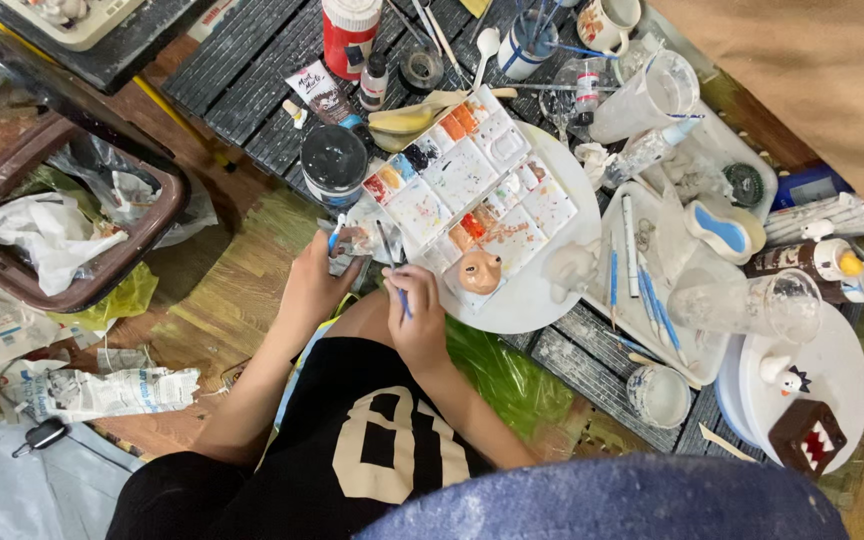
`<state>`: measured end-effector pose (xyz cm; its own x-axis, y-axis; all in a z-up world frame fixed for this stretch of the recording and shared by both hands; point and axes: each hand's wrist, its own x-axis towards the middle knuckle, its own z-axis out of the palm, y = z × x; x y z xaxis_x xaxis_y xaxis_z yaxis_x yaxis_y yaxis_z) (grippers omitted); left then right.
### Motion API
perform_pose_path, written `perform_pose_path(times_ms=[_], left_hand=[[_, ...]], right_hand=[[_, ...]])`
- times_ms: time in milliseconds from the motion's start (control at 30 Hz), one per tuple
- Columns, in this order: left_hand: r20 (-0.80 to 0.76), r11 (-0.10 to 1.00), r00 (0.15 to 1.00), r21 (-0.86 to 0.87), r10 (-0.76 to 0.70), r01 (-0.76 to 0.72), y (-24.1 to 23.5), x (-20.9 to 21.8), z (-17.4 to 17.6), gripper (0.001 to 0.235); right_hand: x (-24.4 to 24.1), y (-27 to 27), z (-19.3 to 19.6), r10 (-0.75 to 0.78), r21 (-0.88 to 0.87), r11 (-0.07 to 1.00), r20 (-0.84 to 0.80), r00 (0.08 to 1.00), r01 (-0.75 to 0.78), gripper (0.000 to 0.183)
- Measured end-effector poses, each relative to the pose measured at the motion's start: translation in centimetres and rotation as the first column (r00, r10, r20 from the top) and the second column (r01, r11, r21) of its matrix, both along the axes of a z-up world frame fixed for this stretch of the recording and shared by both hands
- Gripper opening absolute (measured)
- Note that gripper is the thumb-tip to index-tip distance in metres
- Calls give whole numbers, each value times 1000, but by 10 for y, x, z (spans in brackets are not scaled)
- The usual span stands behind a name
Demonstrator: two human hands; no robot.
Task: The person mixes paint on a palette using a brush and then applies paint to a small ceramic figurine. They repeatedly dip the brush into a container and continue painting the figurine's surface.
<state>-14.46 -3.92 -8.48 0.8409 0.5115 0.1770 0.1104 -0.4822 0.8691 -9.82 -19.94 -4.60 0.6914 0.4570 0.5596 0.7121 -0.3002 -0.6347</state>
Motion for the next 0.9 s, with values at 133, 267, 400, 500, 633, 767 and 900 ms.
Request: perform_pose_path(times_ms=[133,267,400,500,633,767,900], left_hand=[[-6,999,999,0,-40,40,4,-2,0,40],[16,998,999,59,-31,30,4,-4,9,28],[110,994,993,-89,-51,61,-6,-24,42,20],[90,924,970,-295,-226,243,-19,-22,55,21],[165,739,862,-455,-478,497,-49,0,66,17],[210,587,771,-538,-601,605,-69,14,83,14],[212,556,745,-546,-632,627,-77,16,92,13]], right_hand=[[-6,4,4,-15,-5,1000,-87,996,14,17],[-3,-20,22,85,40,995,39,996,-86,21],[-6,-71,28,144,296,951,-188,972,-84,17],[-2,-103,19,201,559,829,-320,926,13,15],[3,-130,4,56,614,783,-234,971,103,22],[10,-148,-5,-23,594,788,-233,972,161,23],[15,-157,-12,-45,615,761,-266,963,206,23]])
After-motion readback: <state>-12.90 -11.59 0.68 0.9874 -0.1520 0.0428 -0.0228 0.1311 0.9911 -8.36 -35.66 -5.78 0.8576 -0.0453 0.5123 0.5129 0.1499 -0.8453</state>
